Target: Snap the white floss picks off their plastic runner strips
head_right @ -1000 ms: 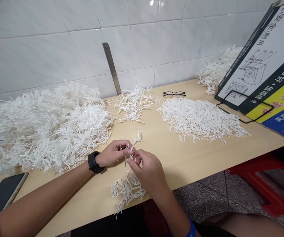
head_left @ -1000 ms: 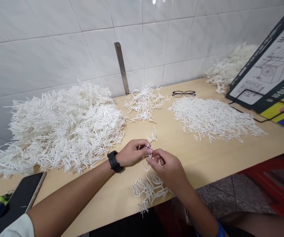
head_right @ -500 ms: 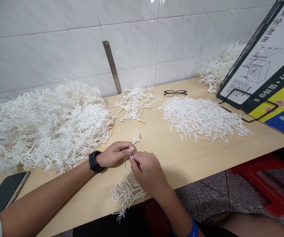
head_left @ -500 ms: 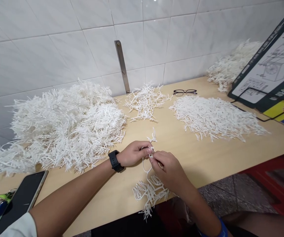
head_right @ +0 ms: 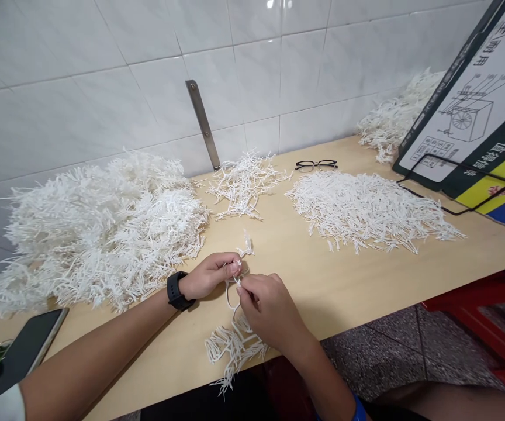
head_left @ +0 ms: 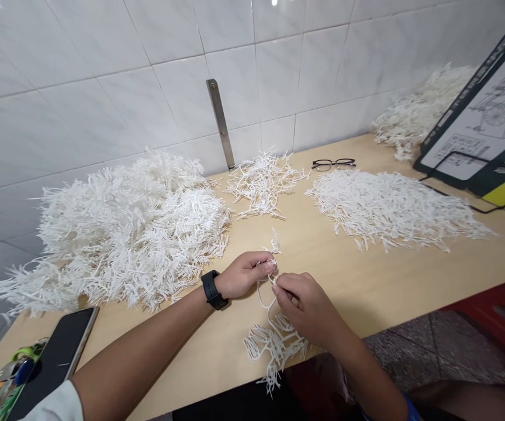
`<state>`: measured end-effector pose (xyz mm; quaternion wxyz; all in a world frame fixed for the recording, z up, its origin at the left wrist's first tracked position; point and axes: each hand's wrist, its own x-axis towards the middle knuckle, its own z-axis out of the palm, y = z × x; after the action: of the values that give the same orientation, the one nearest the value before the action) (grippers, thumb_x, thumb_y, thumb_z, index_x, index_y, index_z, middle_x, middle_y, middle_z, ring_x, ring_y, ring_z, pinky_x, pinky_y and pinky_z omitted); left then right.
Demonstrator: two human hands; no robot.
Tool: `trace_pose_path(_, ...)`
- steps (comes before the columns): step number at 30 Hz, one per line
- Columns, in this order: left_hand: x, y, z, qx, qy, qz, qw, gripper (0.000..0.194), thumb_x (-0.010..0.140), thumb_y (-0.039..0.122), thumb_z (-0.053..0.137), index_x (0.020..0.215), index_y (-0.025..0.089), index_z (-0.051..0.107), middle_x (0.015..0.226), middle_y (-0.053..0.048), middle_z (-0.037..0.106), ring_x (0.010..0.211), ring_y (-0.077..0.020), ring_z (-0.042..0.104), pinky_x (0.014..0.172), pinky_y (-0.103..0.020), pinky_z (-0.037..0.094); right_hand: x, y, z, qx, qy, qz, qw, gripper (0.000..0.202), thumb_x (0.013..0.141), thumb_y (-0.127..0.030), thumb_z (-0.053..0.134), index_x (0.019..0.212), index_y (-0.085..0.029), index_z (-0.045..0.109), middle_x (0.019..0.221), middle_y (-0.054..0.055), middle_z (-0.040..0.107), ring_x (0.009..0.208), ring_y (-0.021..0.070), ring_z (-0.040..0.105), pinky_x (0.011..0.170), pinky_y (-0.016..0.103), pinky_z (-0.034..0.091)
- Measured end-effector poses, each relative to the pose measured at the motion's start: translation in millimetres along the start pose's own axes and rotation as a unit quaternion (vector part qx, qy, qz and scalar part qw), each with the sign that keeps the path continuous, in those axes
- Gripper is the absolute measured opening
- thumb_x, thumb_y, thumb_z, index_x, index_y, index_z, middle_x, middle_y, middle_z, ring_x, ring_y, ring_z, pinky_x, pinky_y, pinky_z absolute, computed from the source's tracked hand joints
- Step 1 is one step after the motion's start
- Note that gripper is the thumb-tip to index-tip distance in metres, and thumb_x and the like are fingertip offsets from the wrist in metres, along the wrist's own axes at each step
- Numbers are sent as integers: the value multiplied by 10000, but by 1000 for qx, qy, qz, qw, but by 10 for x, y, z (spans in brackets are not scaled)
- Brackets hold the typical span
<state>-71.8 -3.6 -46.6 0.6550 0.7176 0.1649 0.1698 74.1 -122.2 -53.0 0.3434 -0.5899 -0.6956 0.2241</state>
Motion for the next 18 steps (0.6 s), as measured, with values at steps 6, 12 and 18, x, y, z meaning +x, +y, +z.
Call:
trace_pose_path(6,47,-22,-60,-136,128,9,982,410,846,511,627,711,164,455,630,34,398,578,-93,362,576,-238,312,-72,-16,-15,30,-8,-36,999,332,945,-218,394,633,-201,284,589,-39,378,591,118,399,688,276,332)
trace_pose_path(12,65,21,-46,-103,125,-13,987,409,822,503,674,741,126,537,630,0,501,589,-91,433,592,-234,341,-179,121,-283,74,111,50,990,349,957,-344,411,641,-202,453,607,-3,507,597,141,505,592,258,393)
trace_pose_path(18,72,-4,-61,-134,149,-14,980,399,801,493,704,804,109,594,688,-37,589,603,-99,490,610,-249,377,-202,710,-858,-183,271,268,906,360,910,-337,438,1104,-158,683,1133,185,689,1014,367,617,837,492,463)
